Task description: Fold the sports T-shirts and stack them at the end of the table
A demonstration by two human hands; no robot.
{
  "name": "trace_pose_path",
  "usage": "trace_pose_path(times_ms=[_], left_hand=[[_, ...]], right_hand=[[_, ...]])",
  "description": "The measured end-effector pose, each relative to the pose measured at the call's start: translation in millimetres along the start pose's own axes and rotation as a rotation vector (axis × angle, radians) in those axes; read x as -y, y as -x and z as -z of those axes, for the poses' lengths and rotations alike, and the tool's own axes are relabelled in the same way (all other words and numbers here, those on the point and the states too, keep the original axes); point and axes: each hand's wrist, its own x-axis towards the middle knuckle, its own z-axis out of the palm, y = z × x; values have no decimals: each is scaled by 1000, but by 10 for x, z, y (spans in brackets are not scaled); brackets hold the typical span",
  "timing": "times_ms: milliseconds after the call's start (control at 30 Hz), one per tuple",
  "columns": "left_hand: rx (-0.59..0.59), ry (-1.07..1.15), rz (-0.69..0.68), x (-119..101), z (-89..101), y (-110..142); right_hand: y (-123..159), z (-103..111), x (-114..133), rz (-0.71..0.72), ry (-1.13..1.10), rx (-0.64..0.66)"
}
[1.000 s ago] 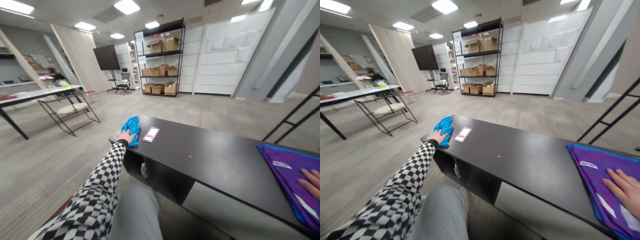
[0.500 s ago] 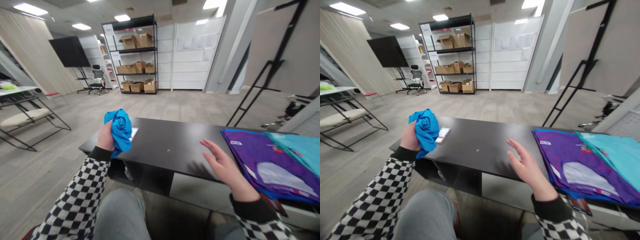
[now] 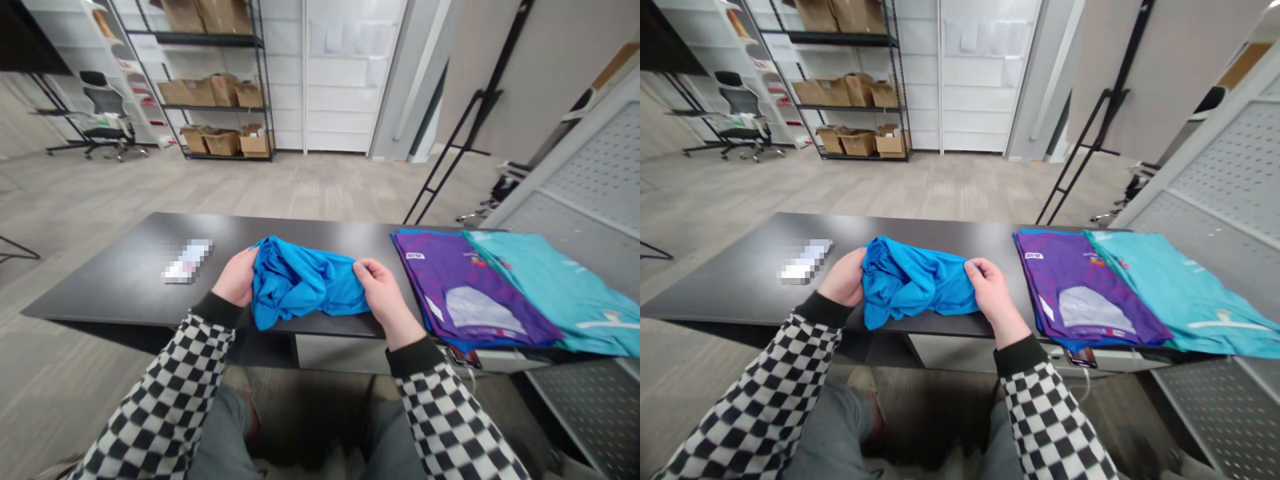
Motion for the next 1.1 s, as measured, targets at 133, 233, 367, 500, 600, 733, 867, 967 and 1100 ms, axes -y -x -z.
trace_pose_path(times_ms=[133,233,367,500,600,733,867,967,1100], left_hand=[[-66,255,25,5,65,-76],[-192,254,-55,-12,114,-129],[-178,297,-3,-18,10,0],[64,335,15,-119,-185,295],[59,378,-70,-265,-107,358],[-154,431,-162,-410,242,235],[-260,405,-174,-472,408,155],[-319,353,-205,-548,409,65],[-275,158,-254,-660,480,-161]], right_hand=[[-205,107,96,186,41,-206],[-214,95,173,294,144,-237],[32,-182,197,300,353,48],[259,-574,184,325,546,438],[226,-619,244,300,607,334],[34,-369,386,210,540,-12],[-97,-256,496,199,289,-152],[-165,-307,613,201,147,-152],[-280,-326,780,330,372,-192]])
